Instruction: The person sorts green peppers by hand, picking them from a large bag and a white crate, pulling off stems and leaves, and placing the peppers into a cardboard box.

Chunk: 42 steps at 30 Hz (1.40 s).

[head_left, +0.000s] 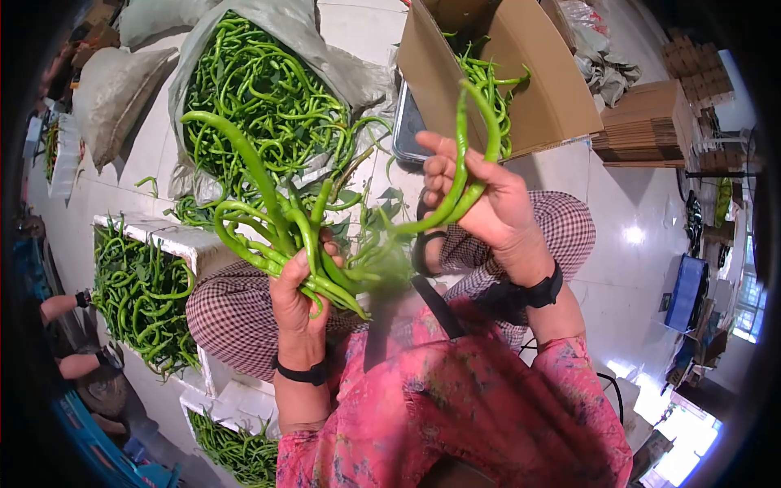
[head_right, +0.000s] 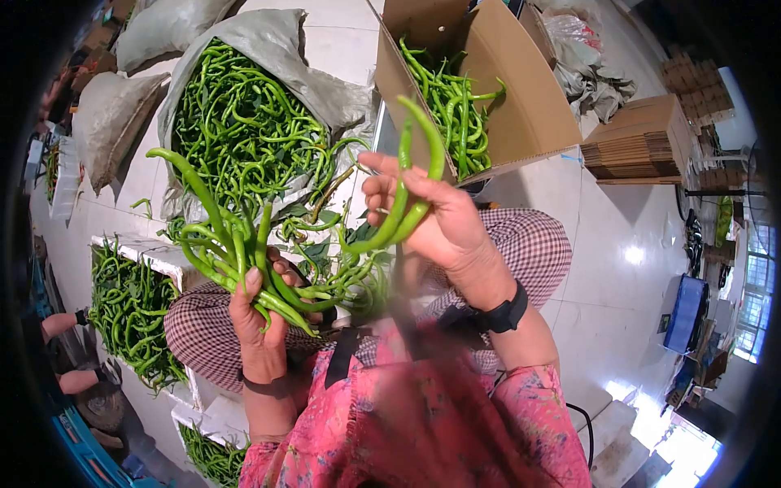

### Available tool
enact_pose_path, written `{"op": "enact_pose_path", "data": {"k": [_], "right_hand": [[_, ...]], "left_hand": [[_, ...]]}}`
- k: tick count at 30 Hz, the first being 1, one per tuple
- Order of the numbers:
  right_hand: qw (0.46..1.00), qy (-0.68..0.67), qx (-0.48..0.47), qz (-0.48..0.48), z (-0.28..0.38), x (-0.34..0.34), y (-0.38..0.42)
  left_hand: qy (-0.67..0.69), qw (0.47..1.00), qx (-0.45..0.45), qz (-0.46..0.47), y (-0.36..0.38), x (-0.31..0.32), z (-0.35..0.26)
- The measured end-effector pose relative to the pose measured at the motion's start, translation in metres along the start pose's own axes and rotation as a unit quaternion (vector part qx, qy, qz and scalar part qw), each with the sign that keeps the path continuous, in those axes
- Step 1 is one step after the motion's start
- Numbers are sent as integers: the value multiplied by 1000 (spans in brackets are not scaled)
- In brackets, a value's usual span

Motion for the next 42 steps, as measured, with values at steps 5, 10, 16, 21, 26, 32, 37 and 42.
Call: {"op": "enact_pose_path", "data": {"k": [5,10,16,21,26,32,37,42], "right_hand": [[996,-41,-72,40,43,26,9],[986,50,-158,-10,89,51,21],[967,119,-222,34,148,68,31],[909,345,-202,-118,204,26,17],[723,625,-117,-270,215,-6,22],[726,658,-51,-191,99,96,47],[685,713,136,-63,-77,-37,30],[568,814,95,79,-152,-90,36]], "left_hand": [[8,1000,-4,-3,0,1,0],[-8,1000,6,-9,1,0,-1],[-30,999,25,-7,-1,3,-3],[-47,998,21,-21,-1,5,-1],[-46,998,24,-26,-1,6,-3],[0,999,-3,-50,1,2,-6],[-1,999,43,2,2,12,-18],[-19,997,71,-2,3,5,-24]]}}
Point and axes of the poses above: each hand's wrist, its own y-axis away from the middle knuckle, its own x-axis out of the palm, z = x × y, the point moved 7 cm from there along -y, towards the middle knuckle, and after that the axes turned 1 degree about -z, right-handed, at the moved point
